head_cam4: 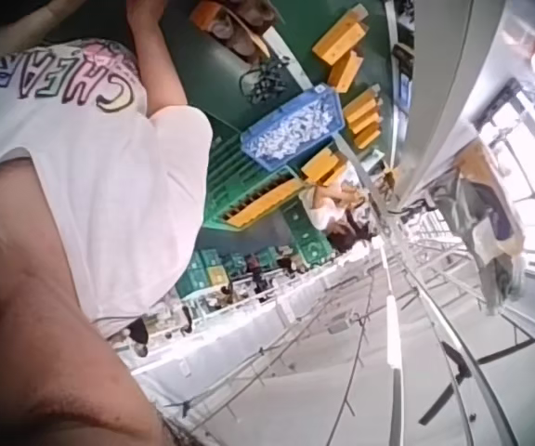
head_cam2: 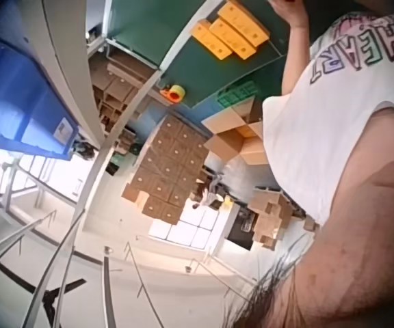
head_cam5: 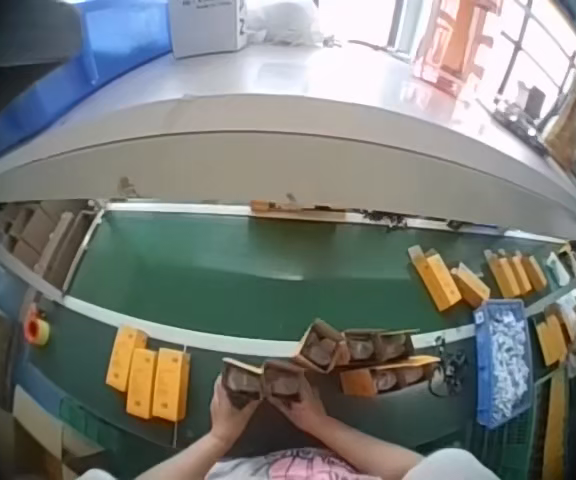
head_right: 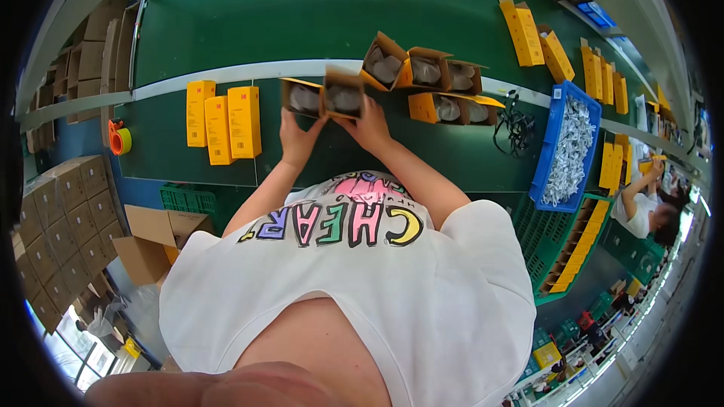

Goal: The person pairs USB cables with lanyards, inserts them into product boxes, and closes the boxes. The person then retrieves a bundle of lanyards and cuts the binding bands using scissors.

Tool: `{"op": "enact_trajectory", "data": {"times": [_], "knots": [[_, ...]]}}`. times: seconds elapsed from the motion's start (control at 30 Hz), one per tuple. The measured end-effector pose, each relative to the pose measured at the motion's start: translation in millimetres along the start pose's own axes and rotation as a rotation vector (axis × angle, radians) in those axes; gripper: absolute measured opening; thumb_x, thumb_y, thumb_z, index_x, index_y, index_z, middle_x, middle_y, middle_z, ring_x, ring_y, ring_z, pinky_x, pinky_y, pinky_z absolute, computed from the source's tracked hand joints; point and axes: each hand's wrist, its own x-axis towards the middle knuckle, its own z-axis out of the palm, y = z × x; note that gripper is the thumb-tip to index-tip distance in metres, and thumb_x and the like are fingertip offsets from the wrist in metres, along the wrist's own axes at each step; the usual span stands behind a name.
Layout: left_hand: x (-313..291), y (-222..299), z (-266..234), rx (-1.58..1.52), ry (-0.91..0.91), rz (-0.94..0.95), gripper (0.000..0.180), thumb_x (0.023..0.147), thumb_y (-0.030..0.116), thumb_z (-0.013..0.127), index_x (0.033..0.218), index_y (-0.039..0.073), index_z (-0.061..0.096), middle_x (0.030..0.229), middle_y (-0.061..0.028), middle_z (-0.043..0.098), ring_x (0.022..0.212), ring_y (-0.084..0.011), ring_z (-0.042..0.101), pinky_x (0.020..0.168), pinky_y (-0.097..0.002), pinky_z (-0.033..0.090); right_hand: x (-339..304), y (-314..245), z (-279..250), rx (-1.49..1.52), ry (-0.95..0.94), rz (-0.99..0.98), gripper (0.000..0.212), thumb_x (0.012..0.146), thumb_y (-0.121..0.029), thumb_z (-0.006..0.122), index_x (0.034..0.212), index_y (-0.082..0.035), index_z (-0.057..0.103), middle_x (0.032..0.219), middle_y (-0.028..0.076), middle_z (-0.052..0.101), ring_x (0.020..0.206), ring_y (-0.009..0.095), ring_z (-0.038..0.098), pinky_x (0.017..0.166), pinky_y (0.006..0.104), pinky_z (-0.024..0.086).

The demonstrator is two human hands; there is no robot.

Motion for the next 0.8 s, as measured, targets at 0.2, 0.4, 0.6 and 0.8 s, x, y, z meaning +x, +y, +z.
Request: {"op": "enact_trajectory", "data": {"times": [0.2, 0.4, 0.6, 0.8], "knots": [[-23.1, 39.6, 44.0, -0.071, -0.055, -0.007, 0.092, 0.076, 0.018, 0.082, 0.149, 0.009, 0.027, 0.141, -0.0203, 0.045, 0.126, -0.0402, 0.05, 0.098, -0.0418, 0.048, -51.6, 51.7, -12.9, -0.031, 0.095, 0.096, 0.056, 0.083, -0.02, 0.075, 0.129, 0.001, 0.05, 0.117, 0.023, 0.059, 0.102, 0.041, 0.061, 0.086, 0.0449, 0.049], [-14.8, 71.3, 96.4, -0.307, -0.095, -0.052, 0.097, 0.077, 0.021, 0.082, 0.151, 0.004, 0.021, 0.148, -0.0224, 0.034, 0.133, -0.0377, 0.044, 0.105, -0.0402, 0.043, -114.5, 95.3, -40.0, 0.45, 0.248, 0.454, 0.031, 0.092, -0.011, 0.062, 0.121, -0.002, 0.061, 0.098, 0.014, 0.069, 0.087, 0.027, 0.068, 0.072, 0.0338, 0.052], [6.0, 51.2, 89.0, -0.223, -0.296, 0.03, 0.103, 0.068, 0.013, 0.085, 0.151, 0.004, 0.025, 0.154, -0.0224, 0.025, 0.14, -0.0369, 0.033, 0.112, -0.0407, 0.033, -171.8, 133.3, -171.1, 0.314, 0.575, 0.589, 0.021, 0.093, -0.004, 0.056, 0.112, -0.003, 0.062, 0.105, 0.011, 0.066, 0.093, 0.02, 0.065, 0.077, 0.0313, 0.053], [33.5, 75.0, 97.2, -0.321, -0.523, -0.021, 0.048, 0.072, 0.016, 0.086, 0.113, 0.004, 0.064, 0.106, -0.0096, 0.069, 0.099, -0.0243, 0.066, 0.087, -0.0347, 0.052, -174.3, 223.0, -235.7, -0.883, 0.652, 0.375, 0.023, 0.084, -0.016, 0.068, 0.105, -0.009, 0.064, 0.108, 0.009, 0.059, 0.1, 0.029, 0.058, 0.086, 0.041, 0.047]]}}
